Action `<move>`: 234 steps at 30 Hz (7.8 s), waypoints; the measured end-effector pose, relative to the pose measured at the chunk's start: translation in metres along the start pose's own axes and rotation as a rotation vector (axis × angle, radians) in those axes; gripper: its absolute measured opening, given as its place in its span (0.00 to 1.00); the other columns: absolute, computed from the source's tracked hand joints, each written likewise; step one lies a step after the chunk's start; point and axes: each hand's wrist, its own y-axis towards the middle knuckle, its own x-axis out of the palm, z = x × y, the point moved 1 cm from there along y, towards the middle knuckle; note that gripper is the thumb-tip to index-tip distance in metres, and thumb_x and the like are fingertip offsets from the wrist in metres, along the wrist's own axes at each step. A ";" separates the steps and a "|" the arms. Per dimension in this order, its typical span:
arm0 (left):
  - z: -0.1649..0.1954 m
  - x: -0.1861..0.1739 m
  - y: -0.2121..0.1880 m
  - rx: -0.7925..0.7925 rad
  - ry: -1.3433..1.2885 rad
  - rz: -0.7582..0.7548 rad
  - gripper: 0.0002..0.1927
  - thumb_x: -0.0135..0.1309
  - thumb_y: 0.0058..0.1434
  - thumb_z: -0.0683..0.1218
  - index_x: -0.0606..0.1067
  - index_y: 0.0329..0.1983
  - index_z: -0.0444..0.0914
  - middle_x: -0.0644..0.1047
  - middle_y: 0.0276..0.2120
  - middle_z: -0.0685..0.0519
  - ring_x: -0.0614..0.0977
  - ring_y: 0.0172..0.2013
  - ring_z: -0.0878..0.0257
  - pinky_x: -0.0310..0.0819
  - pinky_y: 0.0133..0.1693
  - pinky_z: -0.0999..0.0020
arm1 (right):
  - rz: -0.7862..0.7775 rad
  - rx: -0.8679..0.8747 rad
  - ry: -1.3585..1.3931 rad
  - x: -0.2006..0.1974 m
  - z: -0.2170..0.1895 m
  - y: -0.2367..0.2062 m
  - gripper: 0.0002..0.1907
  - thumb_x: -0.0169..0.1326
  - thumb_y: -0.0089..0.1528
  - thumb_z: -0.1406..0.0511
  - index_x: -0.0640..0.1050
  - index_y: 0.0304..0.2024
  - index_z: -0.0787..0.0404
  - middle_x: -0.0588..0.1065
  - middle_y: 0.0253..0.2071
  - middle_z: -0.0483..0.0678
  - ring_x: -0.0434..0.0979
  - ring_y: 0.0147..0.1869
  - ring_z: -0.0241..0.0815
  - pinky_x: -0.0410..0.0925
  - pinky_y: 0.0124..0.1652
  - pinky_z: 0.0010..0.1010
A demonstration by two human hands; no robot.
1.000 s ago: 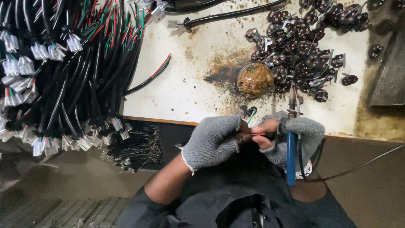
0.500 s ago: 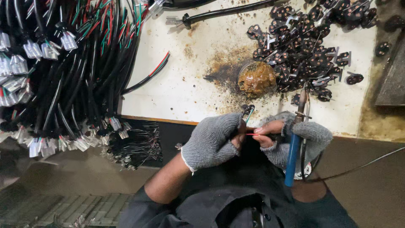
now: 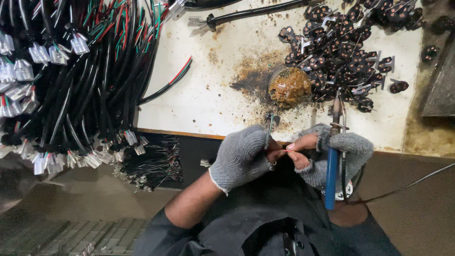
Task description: The person solders wires to electrical connectors at a workbench. They hold a wire against a connector terminal, apply a soldering iron to the joint, and place the finished connector aside, repeating the process with additional wires and connectors.
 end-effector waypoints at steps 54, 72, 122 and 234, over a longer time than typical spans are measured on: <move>0.029 -0.019 0.001 -0.044 -0.480 -0.303 0.09 0.61 0.63 0.46 0.73 0.35 0.39 0.73 0.37 0.51 0.77 0.39 0.58 0.73 0.44 0.66 | -0.023 0.080 -0.229 -0.004 -0.016 0.005 0.11 0.64 0.62 0.69 0.77 0.45 0.61 0.79 0.40 0.50 0.82 0.42 0.40 0.75 0.43 0.31; 0.009 -0.020 0.027 -0.046 0.218 0.019 0.15 0.65 0.51 0.46 0.74 0.40 0.42 0.77 0.40 0.49 0.80 0.41 0.48 0.75 0.41 0.57 | -0.072 -0.026 -0.547 0.005 -0.015 0.035 0.13 0.68 0.58 0.70 0.84 0.46 0.58 0.81 0.35 0.50 0.79 0.32 0.45 0.70 0.32 0.32; 0.012 -0.010 0.028 -0.041 0.342 0.095 0.11 0.63 0.51 0.46 0.72 0.34 0.43 0.75 0.38 0.51 0.80 0.39 0.50 0.75 0.38 0.57 | -0.239 -0.315 -0.616 -0.027 0.014 -0.011 0.11 0.58 0.55 0.62 0.83 0.40 0.55 0.73 0.27 0.45 0.75 0.31 0.51 0.67 0.33 0.44; 0.123 -0.121 0.121 0.273 1.212 0.195 0.11 0.59 0.65 0.52 0.77 0.45 0.43 0.77 0.40 0.52 0.80 0.40 0.53 0.72 0.40 0.57 | 0.253 0.288 -0.044 -0.013 -0.020 0.027 0.12 0.62 0.64 0.70 0.81 0.49 0.68 0.79 0.41 0.55 0.78 0.40 0.44 0.72 0.40 0.31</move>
